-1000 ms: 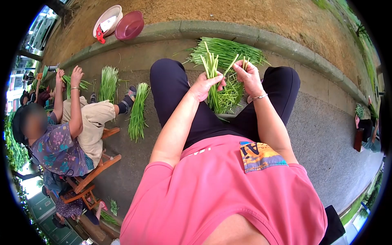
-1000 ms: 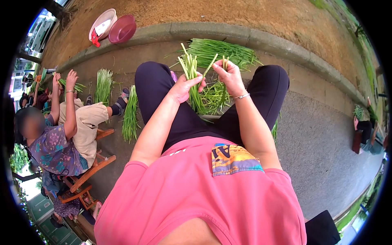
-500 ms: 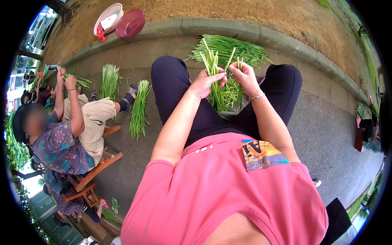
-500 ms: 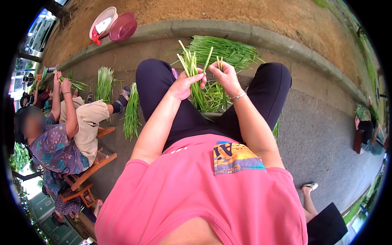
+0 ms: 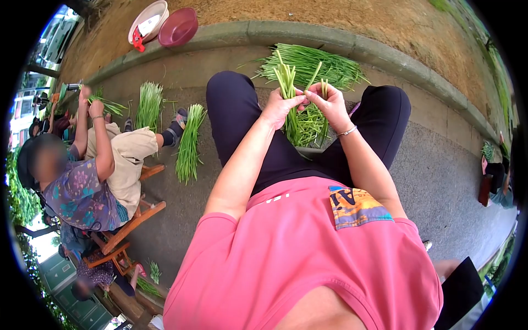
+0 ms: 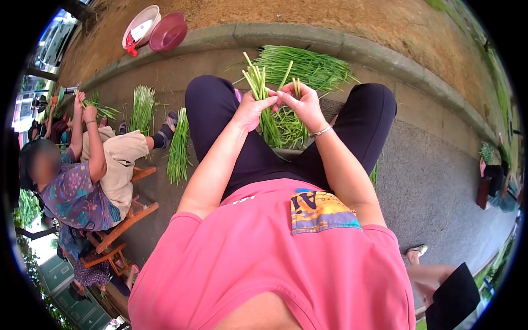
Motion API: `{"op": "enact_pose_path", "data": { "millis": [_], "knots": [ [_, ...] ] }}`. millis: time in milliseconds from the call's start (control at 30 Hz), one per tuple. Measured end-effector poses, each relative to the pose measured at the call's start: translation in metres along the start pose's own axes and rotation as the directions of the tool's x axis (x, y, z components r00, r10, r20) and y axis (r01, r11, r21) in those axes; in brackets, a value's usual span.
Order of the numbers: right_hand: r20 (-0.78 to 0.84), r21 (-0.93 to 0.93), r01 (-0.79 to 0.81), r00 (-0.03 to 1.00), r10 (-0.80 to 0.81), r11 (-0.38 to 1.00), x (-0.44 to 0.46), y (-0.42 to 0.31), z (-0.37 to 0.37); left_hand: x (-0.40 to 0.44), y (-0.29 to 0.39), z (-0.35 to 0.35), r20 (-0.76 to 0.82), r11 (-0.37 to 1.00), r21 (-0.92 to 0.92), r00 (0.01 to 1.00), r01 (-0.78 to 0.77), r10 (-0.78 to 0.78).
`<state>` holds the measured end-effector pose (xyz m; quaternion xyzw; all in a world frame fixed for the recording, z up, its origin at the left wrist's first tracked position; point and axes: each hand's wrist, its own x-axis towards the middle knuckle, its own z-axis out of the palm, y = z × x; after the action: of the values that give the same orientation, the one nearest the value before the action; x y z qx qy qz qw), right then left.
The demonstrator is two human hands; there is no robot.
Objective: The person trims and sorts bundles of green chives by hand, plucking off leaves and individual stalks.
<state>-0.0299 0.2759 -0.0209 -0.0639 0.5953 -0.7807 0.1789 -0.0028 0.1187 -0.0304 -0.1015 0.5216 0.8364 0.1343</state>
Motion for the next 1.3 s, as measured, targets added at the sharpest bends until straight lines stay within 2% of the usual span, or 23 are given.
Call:
{"op": "enact_pose_path", "data": {
  "millis": [100, 133, 200, 233, 300, 333, 400, 533, 600, 633, 700, 800, 900, 1000, 1133, 1200, 1267, 1300],
  "knots": [
    [-0.013, -0.15, 0.062, 0.998, -0.065, 0.987, 0.002, 0.007, 0.0, 0.0, -0.001, 0.0, -0.005, 1.0, 0.017, 1.0, -0.021, 0.021],
    [-0.014, -0.15, 0.062, 0.998, -0.064, 0.987, 0.002, 0.008, -0.001, 0.0, -0.002, 0.0, -0.017, 1.0, 0.026, 1.0, -0.016, 0.017],
    [-0.021, -0.343, 0.095, 0.994, -0.108, 0.935, 0.002, 0.009, -0.004, 0.001, -0.003, 0.0, -0.029, 0.999, 0.034, 0.999, -0.011, 0.012],
    [-0.021, -0.343, 0.094, 0.994, -0.108, 0.935, 0.003, 0.012, -0.007, 0.001, -0.003, 0.0, -0.047, 0.999, 0.049, 0.999, -0.014, 0.016],
    [0.015, -0.539, 0.25, 0.958, -0.288, 0.804, 0.005, 0.018, -0.011, 0.001, -0.002, 0.002, -0.066, 0.998, 0.063, 0.998, -0.016, 0.02],
    [0.016, -0.538, 0.25, 0.958, -0.287, 0.805, 0.004, 0.014, -0.009, 0.001, -0.003, 0.002, -0.075, 0.997, 0.073, 0.997, -0.021, 0.027],
    [0.045, -0.653, 0.292, 0.936, -0.35, 0.698, 0.002, 0.005, -0.007, 0.001, -0.003, 0.002, -0.085, 0.996, 0.083, 0.996, -0.026, 0.034],
    [0.074, -0.683, 0.33, 0.919, -0.388, 0.651, 0.002, 0.0, -0.006, 0.003, -0.005, 0.001, -0.11, 0.991, 0.13, 0.993, -0.032, 0.046],
    [-0.039, -0.593, 0.159, 0.973, -0.226, 0.789, 0.002, 0.001, -0.009, 0.004, -0.005, 0.002, -0.122, 0.989, 0.144, 0.991, -0.032, 0.05],
    [-0.039, -0.593, 0.159, 0.973, -0.226, 0.789, 0.003, 0.005, -0.011, 0.004, -0.005, 0.002, -0.128, 0.987, 0.157, 0.99, -0.033, 0.053],
    [-0.123, -0.397, 0.087, 0.982, -0.146, 0.914, 0.008, 0.015, -0.016, 0.004, -0.004, 0.002, -0.134, 0.985, 0.17, 0.989, -0.034, 0.057],
    [-0.146, -0.393, 0.103, 0.974, -0.173, 0.914, 0.01, 0.013, -0.017, 0.004, -0.004, 0.001, -0.147, 0.98, 0.199, 0.988, -0.028, 0.058],
    [-0.093, -0.221, 0.06, 0.992, -0.082, 0.973, 0.008, 0.013, -0.012, 0.002, -0.002, 0.002, -0.139, 0.978, 0.208, 0.99, -0.01, 0.039],
    [-0.011, -0.092, 0.075, 0.997, -0.077, 0.993, 0.006, 0.01, -0.009, 0.001, -0.002, 0.001, -0.074, 0.981, 0.192, 0.997, -0.011, 0.026],
    [-0.045, -0.149, 0.109, 0.992, -0.117, 0.983, 0.008, 0.013, -0.015, -0.003, 0.001, 0.0, 0.039, 0.988, 0.155, 0.999, 0.018, -0.025],
    [-0.023, -0.335, 0.182, 0.979, -0.201, 0.924, 0.008, 0.015, -0.017, -0.003, 0.0, -0.001, 0.054, 0.988, 0.149, 0.998, 0.027, -0.036],
    [-0.027, -0.352, 0.207, 0.973, -0.231, 0.913, 0.006, 0.009, -0.015, -0.004, 0.001, -0.001, 0.076, 0.988, 0.138, 0.994, 0.062, -0.073],
    [-0.001, -0.441, 0.242, 0.963, -0.27, 0.864, 0.005, 0.006, -0.015, -0.005, 0.001, -0.001, 0.076, 0.988, 0.139, 0.994, 0.062, -0.073]
  ]
}}
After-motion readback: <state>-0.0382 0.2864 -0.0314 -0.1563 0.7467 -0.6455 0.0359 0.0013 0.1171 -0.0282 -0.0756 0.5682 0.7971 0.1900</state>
